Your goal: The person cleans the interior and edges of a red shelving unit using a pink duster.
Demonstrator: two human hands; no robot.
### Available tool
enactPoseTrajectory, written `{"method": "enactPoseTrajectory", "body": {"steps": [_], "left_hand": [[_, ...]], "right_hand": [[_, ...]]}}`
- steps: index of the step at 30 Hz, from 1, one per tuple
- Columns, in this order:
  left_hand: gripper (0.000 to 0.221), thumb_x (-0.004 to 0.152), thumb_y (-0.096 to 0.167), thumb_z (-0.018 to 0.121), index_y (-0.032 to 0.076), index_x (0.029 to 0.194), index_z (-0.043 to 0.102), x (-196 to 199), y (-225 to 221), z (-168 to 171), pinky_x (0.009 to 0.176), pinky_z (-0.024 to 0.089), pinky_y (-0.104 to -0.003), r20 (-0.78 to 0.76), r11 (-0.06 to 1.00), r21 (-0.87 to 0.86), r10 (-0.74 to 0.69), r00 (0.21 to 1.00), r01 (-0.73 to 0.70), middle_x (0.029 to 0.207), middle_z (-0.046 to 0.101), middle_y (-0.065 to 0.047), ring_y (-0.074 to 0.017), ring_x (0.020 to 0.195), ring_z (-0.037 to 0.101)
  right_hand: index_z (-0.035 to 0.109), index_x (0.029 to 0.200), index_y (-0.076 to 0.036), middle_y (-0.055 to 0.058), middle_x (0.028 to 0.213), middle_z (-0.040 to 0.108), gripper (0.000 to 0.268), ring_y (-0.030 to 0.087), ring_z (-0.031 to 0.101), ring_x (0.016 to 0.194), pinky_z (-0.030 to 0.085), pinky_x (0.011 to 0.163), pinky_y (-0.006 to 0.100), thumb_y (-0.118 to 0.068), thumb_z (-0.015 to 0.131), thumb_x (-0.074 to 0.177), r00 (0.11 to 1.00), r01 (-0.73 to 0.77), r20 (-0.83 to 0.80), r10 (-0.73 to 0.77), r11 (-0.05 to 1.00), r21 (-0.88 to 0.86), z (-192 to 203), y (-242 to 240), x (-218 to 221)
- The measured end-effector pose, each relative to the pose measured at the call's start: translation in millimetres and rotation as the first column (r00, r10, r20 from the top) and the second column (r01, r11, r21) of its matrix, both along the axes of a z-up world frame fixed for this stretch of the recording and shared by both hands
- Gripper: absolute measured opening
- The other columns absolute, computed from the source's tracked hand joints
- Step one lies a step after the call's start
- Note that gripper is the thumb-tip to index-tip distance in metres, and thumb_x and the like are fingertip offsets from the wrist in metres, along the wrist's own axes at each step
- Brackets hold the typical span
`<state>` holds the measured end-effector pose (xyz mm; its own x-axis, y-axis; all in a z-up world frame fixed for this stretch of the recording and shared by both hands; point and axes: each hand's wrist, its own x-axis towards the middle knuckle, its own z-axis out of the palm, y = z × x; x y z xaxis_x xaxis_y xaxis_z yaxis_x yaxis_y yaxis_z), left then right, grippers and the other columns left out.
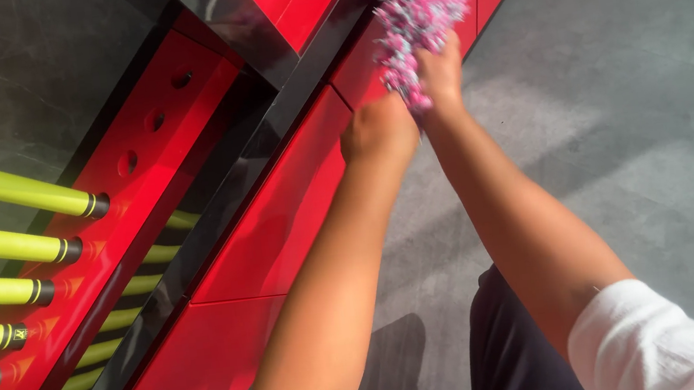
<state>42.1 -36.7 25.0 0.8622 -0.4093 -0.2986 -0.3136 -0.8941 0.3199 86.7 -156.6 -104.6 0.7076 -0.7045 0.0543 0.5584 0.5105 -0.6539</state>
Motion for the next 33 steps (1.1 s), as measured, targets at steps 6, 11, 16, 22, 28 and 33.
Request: {"method": "enactPoseTrajectory", "body": {"steps": [6,11,16,22,28,33], "left_hand": [[0.027,0.094,0.030,0.060,0.008,0.108,0.067,-40.6,53.8,-3.2,0.085,0.055,-0.055,0.134,0.998,0.043,-0.049,0.990,0.044,0.100,0.074,-0.019,-0.0406,0.098,0.071],[0.029,0.091,0.027,0.056,0.014,0.113,0.070,18.5,11.3,-0.9,0.091,0.054,-0.051,0.054,0.994,0.099,0.034,0.998,-0.039,0.115,0.070,-0.015,-0.0379,0.112,0.065],[0.035,0.100,0.022,0.045,0.009,0.117,0.073,34.7,-14.8,-18.9,0.097,0.053,-0.048,0.045,0.995,0.048,0.087,0.995,-0.089,0.127,0.068,-0.015,-0.0368,0.120,0.064],[0.029,0.094,0.020,0.052,0.012,0.114,0.071,1.4,27.9,-13.0,0.096,0.053,-0.049,0.074,0.995,0.099,-0.019,0.997,0.011,0.124,0.068,-0.017,-0.0378,0.119,0.063],[0.022,0.091,0.021,0.056,0.008,0.104,0.068,-47.1,156.3,-24.9,0.083,0.052,-0.056,0.119,0.998,0.028,-0.063,0.991,0.060,0.100,0.073,-0.021,-0.0432,0.098,0.067],[0.031,0.092,0.037,0.059,0.007,0.096,0.066,-104.2,335.3,-45.2,0.078,0.049,-0.056,0.028,0.996,0.019,0.087,0.996,-0.087,0.090,0.070,-0.025,-0.0455,0.089,0.066]], "right_hand": [[0.045,0.138,-0.007,0.014,0.115,0.067,0.054,0.025,0.071,0.091,0.061,0.079,0.041,0.017,0.048,0.089,0.996,0.086,0.016,-0.085,0.973,-0.216,-18.6,52.7,-21.8],[0.045,0.140,-0.007,0.013,0.117,0.065,0.060,0.018,0.064,0.085,0.054,0.068,0.035,0.016,0.047,0.084,0.970,0.104,-0.179,-0.164,0.946,-0.307,-33.3,11.8,52.7],[0.043,0.134,-0.011,0.011,0.112,0.064,0.062,0.018,0.067,0.081,0.058,0.063,0.035,0.012,0.046,0.077,0.994,0.030,-0.102,-0.034,0.999,-0.038,-27.8,-11.9,60.4],[0.048,0.138,-0.007,0.012,0.117,0.067,0.055,0.018,0.067,0.093,0.058,0.078,0.034,0.007,0.053,0.085,0.947,0.069,-0.273,-0.168,0.939,-0.338,-50.9,16.8,40.2],[0.038,0.148,-0.008,0.013,0.116,0.066,0.067,0.023,0.064,0.092,0.054,0.079,0.037,0.000,0.057,0.084,0.863,-0.060,-0.479,-0.164,0.906,-0.419,-48.0,145.1,-20.6],[0.037,0.154,0.000,0.021,0.156,0.046,0.065,0.036,0.038,0.149,0.026,0.124,0.040,0.003,0.050,0.091,0.970,-0.053,-0.224,-0.098,0.810,-0.584,-38.1,319.2,-102.0]]}}
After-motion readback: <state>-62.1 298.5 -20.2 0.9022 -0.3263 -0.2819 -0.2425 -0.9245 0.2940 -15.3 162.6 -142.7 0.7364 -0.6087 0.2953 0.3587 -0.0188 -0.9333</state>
